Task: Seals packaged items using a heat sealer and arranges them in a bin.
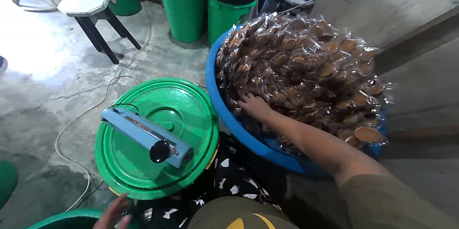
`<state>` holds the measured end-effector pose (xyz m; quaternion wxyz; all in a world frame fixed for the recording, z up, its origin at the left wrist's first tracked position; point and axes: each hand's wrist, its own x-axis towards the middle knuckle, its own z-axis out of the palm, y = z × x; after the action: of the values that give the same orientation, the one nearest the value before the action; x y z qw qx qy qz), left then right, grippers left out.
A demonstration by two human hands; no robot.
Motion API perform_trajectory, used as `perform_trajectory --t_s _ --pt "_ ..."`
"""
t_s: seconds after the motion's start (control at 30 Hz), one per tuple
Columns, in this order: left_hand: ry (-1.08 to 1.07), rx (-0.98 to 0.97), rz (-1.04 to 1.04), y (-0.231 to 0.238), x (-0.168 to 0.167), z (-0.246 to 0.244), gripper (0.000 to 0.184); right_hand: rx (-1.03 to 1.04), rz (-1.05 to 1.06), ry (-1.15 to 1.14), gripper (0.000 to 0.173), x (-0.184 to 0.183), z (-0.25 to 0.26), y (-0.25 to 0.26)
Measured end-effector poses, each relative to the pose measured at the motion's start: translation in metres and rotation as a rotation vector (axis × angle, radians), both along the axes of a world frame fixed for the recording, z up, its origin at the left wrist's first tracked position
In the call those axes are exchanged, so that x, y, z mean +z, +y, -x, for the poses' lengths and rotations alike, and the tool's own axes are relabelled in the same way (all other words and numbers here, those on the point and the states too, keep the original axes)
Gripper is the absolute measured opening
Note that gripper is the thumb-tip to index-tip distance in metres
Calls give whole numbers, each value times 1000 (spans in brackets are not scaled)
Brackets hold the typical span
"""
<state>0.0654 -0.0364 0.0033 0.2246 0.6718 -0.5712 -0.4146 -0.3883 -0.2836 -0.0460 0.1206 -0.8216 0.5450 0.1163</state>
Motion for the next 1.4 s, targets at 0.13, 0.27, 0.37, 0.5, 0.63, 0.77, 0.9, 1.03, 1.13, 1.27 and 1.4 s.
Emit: perform_trajectory --t_s 0.13,0.27,0.37,0.5,0.63,0.77,0.9,1.03,1.13,1.27,1.4 --pt "418 -281 239 -27 0 72 41 -109 150 -730 27 80 -42 60" --pt "825 -345 7 -51 2 128 69 523 -46 -1055 14 90 -99 126" --pt "1087 -342 -255 -45 -33 129 56 683 192 -1053 10 50 -126 144" --pt "1088 -19 -67 -31 -66 125 83 43 -184 -1131 52 33 -143 160" --pt "765 236 65 -35 -58 122 93 -596 -951 -1275 23 36 -172 153" --pt "738 334 22 -42 -49 109 74 -493 -655 -1150 17 25 -198 129" --pt "565 529 174 -66 -68 93 64 -281 -262 -982 25 12 -238 94" --pt "507 645 164 -89 -79 78 68 -138 -187 -749 41 1 -261 55" --pt "508 684 174 -105 -71 63 71 -187 -306 -756 44 37 -269 24" --pt "457 697 209 -128 -70 37 70 265 -442 -475 58 98 -268 38" --pt "360 685 152 -134 -66 20 64 276 -294 -148 79 75 -281 75"
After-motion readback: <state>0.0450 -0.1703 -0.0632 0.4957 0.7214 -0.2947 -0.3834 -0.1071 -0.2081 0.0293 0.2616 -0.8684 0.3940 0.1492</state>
